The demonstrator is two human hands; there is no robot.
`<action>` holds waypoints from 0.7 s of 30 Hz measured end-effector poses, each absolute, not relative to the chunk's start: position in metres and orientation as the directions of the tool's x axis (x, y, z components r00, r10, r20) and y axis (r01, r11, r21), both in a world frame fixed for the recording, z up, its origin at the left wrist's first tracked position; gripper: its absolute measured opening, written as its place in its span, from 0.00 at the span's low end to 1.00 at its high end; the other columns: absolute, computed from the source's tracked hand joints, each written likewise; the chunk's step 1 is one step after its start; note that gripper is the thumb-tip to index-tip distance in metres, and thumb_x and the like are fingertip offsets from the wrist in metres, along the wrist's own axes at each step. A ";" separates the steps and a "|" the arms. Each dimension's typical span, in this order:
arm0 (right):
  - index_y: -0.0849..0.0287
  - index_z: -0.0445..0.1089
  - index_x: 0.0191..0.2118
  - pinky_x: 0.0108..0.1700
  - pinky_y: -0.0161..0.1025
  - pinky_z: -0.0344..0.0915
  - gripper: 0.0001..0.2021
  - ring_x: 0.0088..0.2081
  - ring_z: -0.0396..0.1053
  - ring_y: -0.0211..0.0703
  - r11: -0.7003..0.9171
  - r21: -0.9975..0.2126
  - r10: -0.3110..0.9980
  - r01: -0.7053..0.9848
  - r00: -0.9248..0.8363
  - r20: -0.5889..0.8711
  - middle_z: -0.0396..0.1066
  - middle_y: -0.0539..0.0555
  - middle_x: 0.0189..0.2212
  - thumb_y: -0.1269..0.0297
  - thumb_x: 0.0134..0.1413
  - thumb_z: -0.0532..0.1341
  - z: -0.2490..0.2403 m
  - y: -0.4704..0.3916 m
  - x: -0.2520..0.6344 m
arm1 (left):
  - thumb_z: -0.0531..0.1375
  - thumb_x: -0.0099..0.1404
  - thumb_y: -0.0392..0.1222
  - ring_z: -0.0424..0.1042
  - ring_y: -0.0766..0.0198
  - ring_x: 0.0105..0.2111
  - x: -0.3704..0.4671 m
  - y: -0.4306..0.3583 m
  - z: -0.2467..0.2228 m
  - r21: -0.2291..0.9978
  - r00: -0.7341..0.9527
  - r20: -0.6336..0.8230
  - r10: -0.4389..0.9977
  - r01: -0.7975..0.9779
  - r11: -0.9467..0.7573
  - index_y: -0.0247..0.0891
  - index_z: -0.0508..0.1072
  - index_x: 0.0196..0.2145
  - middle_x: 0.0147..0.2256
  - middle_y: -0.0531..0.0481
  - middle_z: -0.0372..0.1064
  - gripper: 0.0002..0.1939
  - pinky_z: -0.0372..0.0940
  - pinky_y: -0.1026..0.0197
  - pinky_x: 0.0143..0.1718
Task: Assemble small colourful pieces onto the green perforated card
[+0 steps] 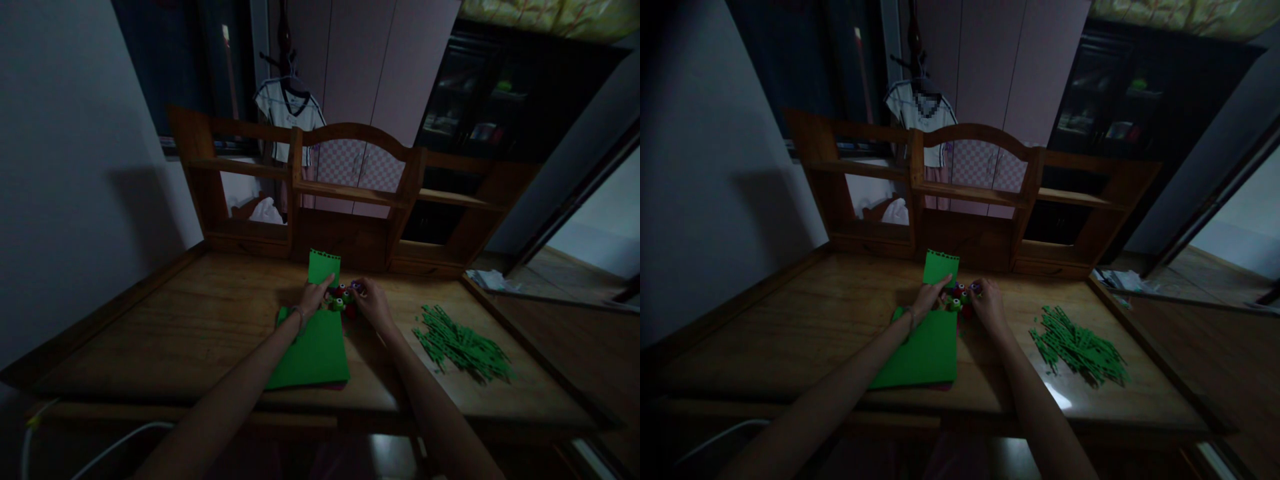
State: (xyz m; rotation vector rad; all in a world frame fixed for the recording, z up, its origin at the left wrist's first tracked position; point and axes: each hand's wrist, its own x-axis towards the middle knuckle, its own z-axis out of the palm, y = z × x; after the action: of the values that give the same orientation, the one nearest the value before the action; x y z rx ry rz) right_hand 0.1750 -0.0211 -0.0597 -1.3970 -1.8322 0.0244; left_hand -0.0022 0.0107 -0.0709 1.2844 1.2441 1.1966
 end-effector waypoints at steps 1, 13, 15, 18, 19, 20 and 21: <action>0.57 0.68 0.36 0.36 0.38 0.59 0.06 0.34 0.65 0.43 0.382 -0.464 0.814 0.799 -0.054 0.578 0.69 0.54 0.31 0.63 0.52 0.58 -0.060 -0.021 0.175 | 0.54 0.51 0.67 0.60 0.68 0.15 -0.002 0.010 -0.071 0.997 0.005 0.023 1.000 0.076 -0.023 0.37 0.63 0.12 0.14 0.51 0.60 0.29 0.54 0.64 0.21; 0.58 0.69 0.35 0.36 0.37 0.58 0.12 0.34 0.65 0.44 0.360 -0.463 0.819 0.810 -0.037 0.573 0.69 0.54 0.29 0.56 0.56 0.54 -0.053 -0.026 0.171 | 0.55 0.51 0.66 0.59 0.68 0.16 -0.003 0.009 -0.069 0.997 -0.016 0.046 0.999 0.070 -0.045 0.37 0.64 0.13 0.14 0.51 0.61 0.28 0.54 0.64 0.21; 0.59 0.69 0.35 0.35 0.37 0.58 0.14 0.33 0.65 0.44 0.349 -0.474 0.818 0.808 -0.015 0.575 0.69 0.54 0.28 0.54 0.57 0.53 -0.050 -0.027 0.170 | 0.55 0.51 0.66 0.60 0.68 0.16 -0.003 0.009 -0.069 0.998 -0.027 0.049 0.998 0.050 -0.048 0.37 0.64 0.14 0.15 0.51 0.61 0.28 0.54 0.64 0.21; 0.59 0.69 0.35 0.35 0.37 0.58 0.16 0.33 0.66 0.44 0.338 -0.500 0.803 0.798 0.032 0.595 0.70 0.55 0.28 0.53 0.58 0.51 -0.048 -0.028 0.170 | 0.55 0.51 0.65 0.60 0.68 0.16 -0.003 0.008 -0.067 0.997 -0.042 0.066 0.997 0.040 -0.065 0.37 0.64 0.14 0.15 0.51 0.61 0.27 0.55 0.64 0.22; 0.59 0.69 0.34 0.35 0.37 0.58 0.17 0.32 0.66 0.44 0.332 -0.512 0.799 0.792 0.053 0.599 0.70 0.55 0.28 0.52 0.58 0.51 -0.047 -0.028 0.170 | 0.55 0.51 0.65 0.61 0.68 0.17 -0.004 0.007 -0.066 0.997 -0.048 0.071 0.996 0.040 -0.070 0.37 0.64 0.14 0.15 0.51 0.61 0.27 0.55 0.64 0.23; 0.59 0.69 0.34 0.34 0.37 0.58 0.18 0.32 0.66 0.44 0.324 -0.528 0.795 0.785 0.077 0.602 0.70 0.55 0.27 0.52 0.58 0.50 -0.047 -0.028 0.170 | 0.55 0.52 0.65 0.61 0.68 0.17 -0.004 0.007 -0.065 0.997 -0.051 0.074 0.996 0.039 -0.072 0.37 0.63 0.13 0.15 0.51 0.61 0.27 0.56 0.64 0.23; 0.59 0.69 0.33 0.34 0.36 0.58 0.18 0.32 0.66 0.44 0.316 -0.545 0.790 0.777 0.102 0.605 0.70 0.55 0.27 0.51 0.59 0.50 -0.046 -0.028 0.171 | 0.55 0.52 0.65 0.61 0.68 0.17 -0.004 0.007 -0.065 0.997 -0.053 0.074 0.996 0.038 -0.072 0.37 0.63 0.13 0.15 0.51 0.61 0.27 0.56 0.64 0.23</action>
State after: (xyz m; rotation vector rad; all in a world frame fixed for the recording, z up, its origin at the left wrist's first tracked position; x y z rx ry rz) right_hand 0.1711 -0.0277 -0.0464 -1.4409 -1.6507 0.0176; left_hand -0.0042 0.0068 -0.0647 1.2636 1.2408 1.2864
